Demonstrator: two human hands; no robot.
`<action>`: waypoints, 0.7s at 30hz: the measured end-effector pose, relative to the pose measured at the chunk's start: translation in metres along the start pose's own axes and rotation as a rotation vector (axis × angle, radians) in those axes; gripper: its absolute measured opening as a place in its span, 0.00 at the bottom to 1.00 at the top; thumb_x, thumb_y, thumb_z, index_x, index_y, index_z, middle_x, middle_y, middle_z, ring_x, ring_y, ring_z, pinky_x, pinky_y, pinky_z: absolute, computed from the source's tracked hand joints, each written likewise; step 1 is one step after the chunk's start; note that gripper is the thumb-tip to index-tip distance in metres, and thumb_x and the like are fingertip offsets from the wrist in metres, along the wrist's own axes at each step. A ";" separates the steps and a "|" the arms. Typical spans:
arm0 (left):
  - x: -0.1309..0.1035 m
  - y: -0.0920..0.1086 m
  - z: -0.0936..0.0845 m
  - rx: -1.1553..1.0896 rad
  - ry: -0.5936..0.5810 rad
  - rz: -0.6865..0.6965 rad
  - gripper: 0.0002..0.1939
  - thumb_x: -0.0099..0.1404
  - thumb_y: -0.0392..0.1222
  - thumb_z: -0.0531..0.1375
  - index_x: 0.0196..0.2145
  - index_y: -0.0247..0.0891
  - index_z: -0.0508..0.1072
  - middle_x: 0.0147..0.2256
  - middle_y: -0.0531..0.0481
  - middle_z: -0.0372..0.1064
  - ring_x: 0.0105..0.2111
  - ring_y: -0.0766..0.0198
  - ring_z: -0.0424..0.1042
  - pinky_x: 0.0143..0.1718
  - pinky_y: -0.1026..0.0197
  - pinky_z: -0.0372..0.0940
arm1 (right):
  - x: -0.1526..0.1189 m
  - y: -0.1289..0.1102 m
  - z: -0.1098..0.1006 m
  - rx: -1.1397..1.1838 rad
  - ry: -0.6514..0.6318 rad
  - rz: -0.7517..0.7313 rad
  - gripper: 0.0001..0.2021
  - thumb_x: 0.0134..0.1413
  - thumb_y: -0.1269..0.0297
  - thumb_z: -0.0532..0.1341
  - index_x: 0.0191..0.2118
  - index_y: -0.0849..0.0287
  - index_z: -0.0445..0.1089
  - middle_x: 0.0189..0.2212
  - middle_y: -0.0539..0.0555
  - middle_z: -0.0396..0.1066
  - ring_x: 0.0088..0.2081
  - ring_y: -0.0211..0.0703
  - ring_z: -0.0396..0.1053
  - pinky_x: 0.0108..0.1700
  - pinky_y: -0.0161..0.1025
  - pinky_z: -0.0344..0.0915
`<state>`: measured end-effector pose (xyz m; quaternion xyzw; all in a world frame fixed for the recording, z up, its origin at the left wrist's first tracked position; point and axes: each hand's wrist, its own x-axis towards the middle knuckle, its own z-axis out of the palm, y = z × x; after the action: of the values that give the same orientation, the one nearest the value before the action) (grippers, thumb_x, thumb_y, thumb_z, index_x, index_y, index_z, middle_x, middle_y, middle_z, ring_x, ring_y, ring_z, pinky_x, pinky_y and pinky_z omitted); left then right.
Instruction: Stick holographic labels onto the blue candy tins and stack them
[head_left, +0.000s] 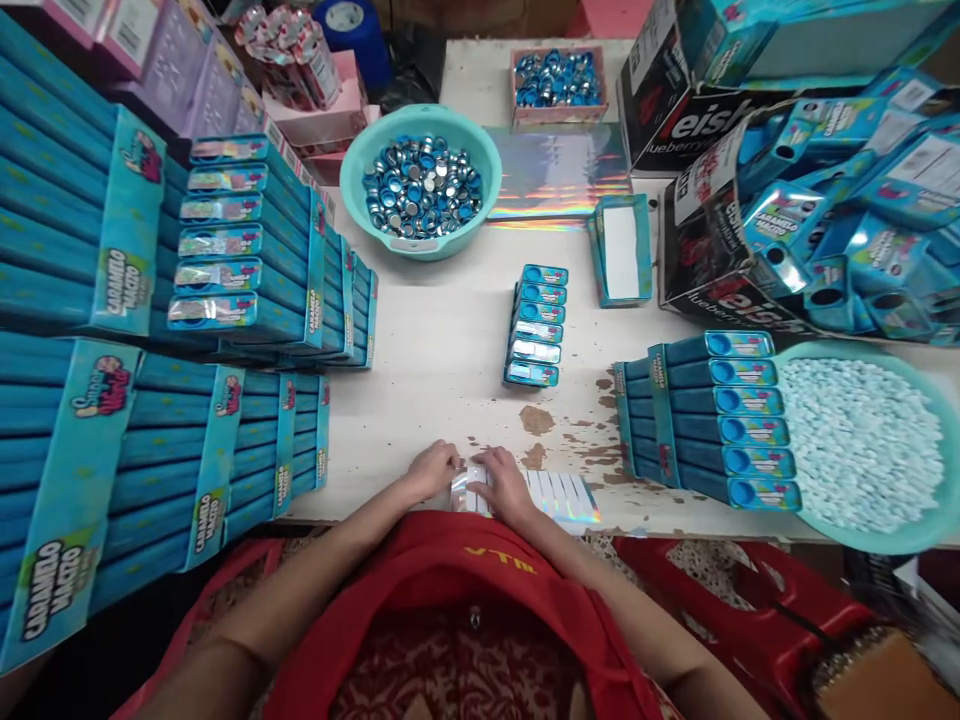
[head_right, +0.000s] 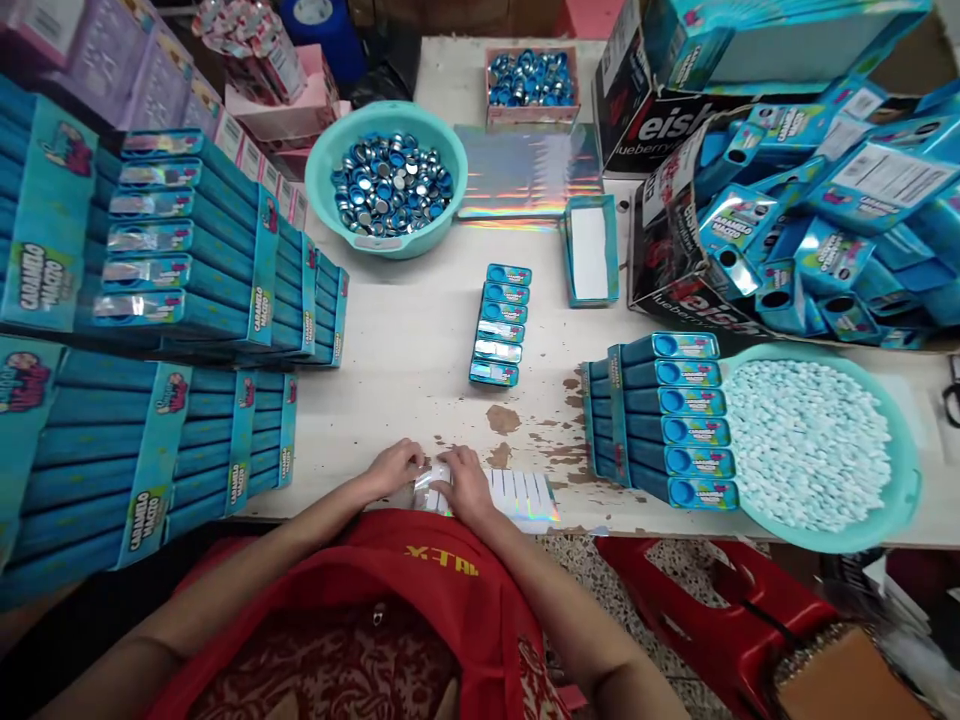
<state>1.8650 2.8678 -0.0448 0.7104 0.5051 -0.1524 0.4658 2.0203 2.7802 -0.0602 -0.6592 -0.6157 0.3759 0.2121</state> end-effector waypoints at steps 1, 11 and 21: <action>0.001 0.001 0.002 -0.056 0.008 -0.019 0.04 0.53 0.32 0.58 0.29 0.37 0.70 0.30 0.52 0.67 0.33 0.64 0.67 0.34 0.65 0.60 | 0.001 0.001 0.003 -0.031 -0.016 -0.015 0.17 0.46 0.66 0.66 0.44 0.57 0.68 0.40 0.58 0.65 0.44 0.50 0.63 0.46 0.47 0.65; 0.002 0.007 0.008 -0.825 0.026 -0.283 0.11 0.50 0.22 0.52 0.27 0.37 0.60 0.18 0.61 0.58 0.18 0.73 0.61 0.22 0.70 0.60 | 0.000 -0.005 0.007 -0.245 -0.092 -0.192 0.15 0.53 0.71 0.59 0.48 0.58 0.69 0.41 0.59 0.69 0.42 0.50 0.65 0.44 0.44 0.66; 0.003 0.008 0.007 -0.796 0.039 -0.239 0.10 0.51 0.24 0.53 0.27 0.37 0.61 0.16 0.61 0.56 0.15 0.73 0.58 0.20 0.69 0.57 | 0.005 -0.010 0.009 -0.220 -0.053 -0.146 0.18 0.56 0.65 0.56 0.53 0.54 0.66 0.40 0.59 0.70 0.42 0.51 0.66 0.43 0.47 0.67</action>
<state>1.8752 2.8634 -0.0469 0.4140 0.6124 0.0151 0.6734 2.0069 2.7846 -0.0599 -0.6220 -0.7047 0.3070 0.1492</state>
